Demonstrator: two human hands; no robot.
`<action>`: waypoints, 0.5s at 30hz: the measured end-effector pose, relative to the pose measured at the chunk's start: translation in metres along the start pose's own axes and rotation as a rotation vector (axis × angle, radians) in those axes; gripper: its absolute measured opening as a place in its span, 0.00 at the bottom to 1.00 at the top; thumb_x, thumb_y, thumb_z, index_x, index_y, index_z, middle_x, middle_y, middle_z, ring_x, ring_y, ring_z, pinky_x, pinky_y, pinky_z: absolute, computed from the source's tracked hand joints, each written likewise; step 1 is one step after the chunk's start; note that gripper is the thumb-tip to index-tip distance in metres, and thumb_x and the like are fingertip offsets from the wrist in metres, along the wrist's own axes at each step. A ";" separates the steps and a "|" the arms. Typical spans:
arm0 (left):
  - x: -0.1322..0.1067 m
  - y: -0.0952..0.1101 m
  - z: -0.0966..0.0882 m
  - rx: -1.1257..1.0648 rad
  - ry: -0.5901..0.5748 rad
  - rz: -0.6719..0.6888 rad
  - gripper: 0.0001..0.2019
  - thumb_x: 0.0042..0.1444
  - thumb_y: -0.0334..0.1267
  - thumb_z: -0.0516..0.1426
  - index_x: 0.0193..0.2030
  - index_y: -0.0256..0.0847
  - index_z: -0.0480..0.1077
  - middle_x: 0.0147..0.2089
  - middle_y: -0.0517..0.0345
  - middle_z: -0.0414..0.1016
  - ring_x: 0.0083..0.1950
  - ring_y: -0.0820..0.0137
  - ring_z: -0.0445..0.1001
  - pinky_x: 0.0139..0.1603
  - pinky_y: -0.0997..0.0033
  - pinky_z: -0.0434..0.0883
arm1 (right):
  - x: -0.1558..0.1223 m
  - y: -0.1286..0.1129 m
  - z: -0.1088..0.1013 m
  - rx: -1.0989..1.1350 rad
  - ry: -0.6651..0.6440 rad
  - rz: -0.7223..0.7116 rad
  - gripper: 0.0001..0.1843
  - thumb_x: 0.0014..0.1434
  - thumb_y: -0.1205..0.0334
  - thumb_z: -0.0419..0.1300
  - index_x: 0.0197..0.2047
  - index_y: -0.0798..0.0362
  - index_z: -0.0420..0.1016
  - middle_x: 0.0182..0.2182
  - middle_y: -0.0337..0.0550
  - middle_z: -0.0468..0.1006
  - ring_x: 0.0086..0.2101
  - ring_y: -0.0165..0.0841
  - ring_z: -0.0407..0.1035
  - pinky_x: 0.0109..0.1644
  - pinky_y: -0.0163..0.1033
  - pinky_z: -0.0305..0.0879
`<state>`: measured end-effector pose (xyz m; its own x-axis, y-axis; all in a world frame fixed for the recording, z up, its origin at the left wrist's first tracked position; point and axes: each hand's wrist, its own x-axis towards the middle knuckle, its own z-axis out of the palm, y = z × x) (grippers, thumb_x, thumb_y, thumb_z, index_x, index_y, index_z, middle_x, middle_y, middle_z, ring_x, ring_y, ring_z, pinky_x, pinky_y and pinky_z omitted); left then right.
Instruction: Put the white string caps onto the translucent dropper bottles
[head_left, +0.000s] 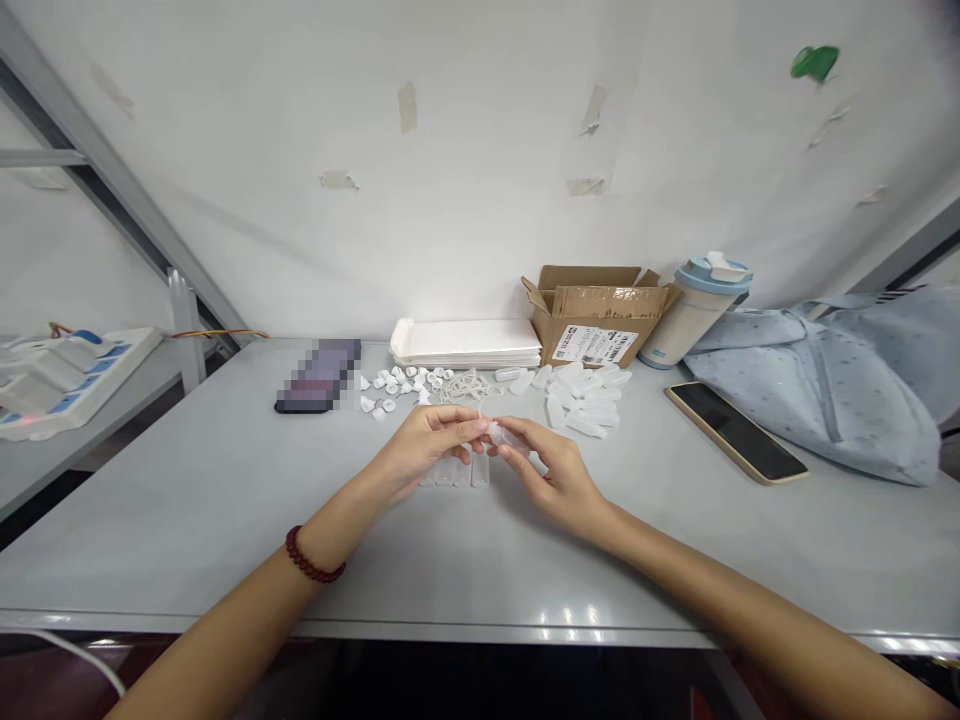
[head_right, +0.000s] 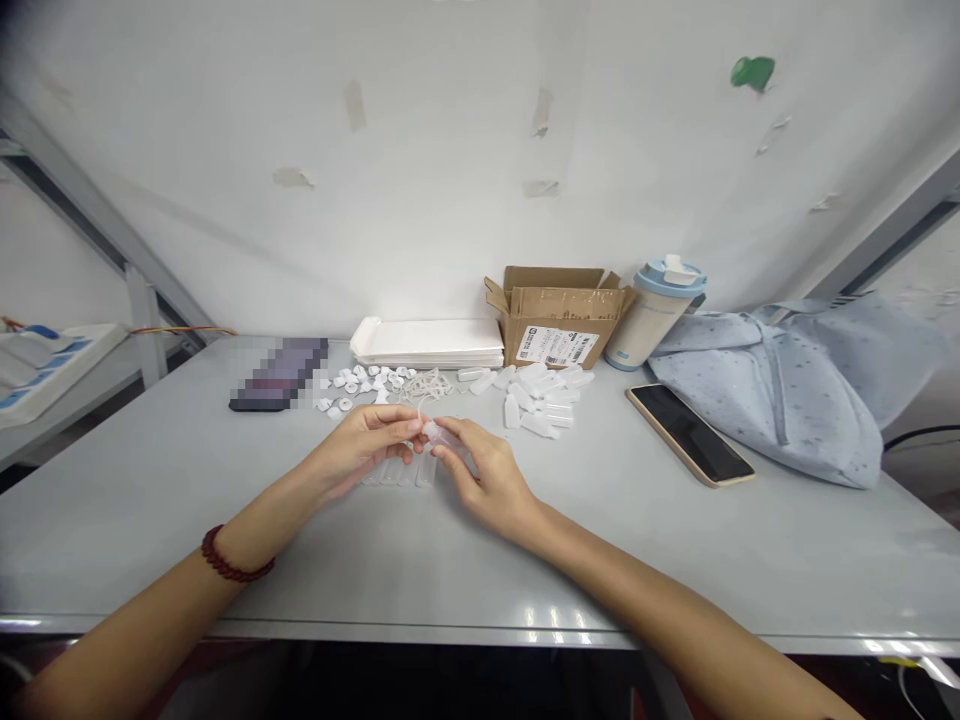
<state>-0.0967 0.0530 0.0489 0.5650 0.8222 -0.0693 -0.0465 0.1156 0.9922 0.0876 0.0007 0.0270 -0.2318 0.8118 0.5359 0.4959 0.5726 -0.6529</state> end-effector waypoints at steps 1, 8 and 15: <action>0.000 0.000 0.000 -0.008 -0.001 0.004 0.09 0.52 0.43 0.62 0.33 0.39 0.77 0.31 0.57 0.75 0.35 0.71 0.72 0.33 0.74 0.67 | 0.000 0.000 0.000 0.000 0.001 -0.003 0.14 0.62 0.64 0.53 0.52 0.53 0.69 0.42 0.47 0.79 0.40 0.34 0.74 0.45 0.39 0.70; 0.001 -0.001 0.001 0.056 0.029 0.016 0.08 0.50 0.42 0.63 0.32 0.40 0.77 0.33 0.56 0.76 0.35 0.71 0.71 0.33 0.74 0.67 | 0.000 0.001 0.000 0.035 -0.021 0.029 0.15 0.63 0.62 0.52 0.53 0.51 0.68 0.44 0.47 0.78 0.42 0.35 0.74 0.46 0.41 0.70; 0.000 0.001 0.005 0.212 0.092 0.079 0.11 0.48 0.44 0.63 0.33 0.39 0.75 0.33 0.57 0.76 0.33 0.69 0.73 0.32 0.72 0.69 | -0.002 0.001 -0.001 0.096 -0.071 0.053 0.16 0.64 0.63 0.51 0.55 0.49 0.64 0.44 0.47 0.78 0.42 0.36 0.75 0.44 0.43 0.71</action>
<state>-0.0927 0.0506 0.0500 0.4887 0.8724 0.0102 0.0921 -0.0632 0.9937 0.0890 -0.0006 0.0258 -0.2674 0.8456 0.4621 0.4274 0.5339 -0.7296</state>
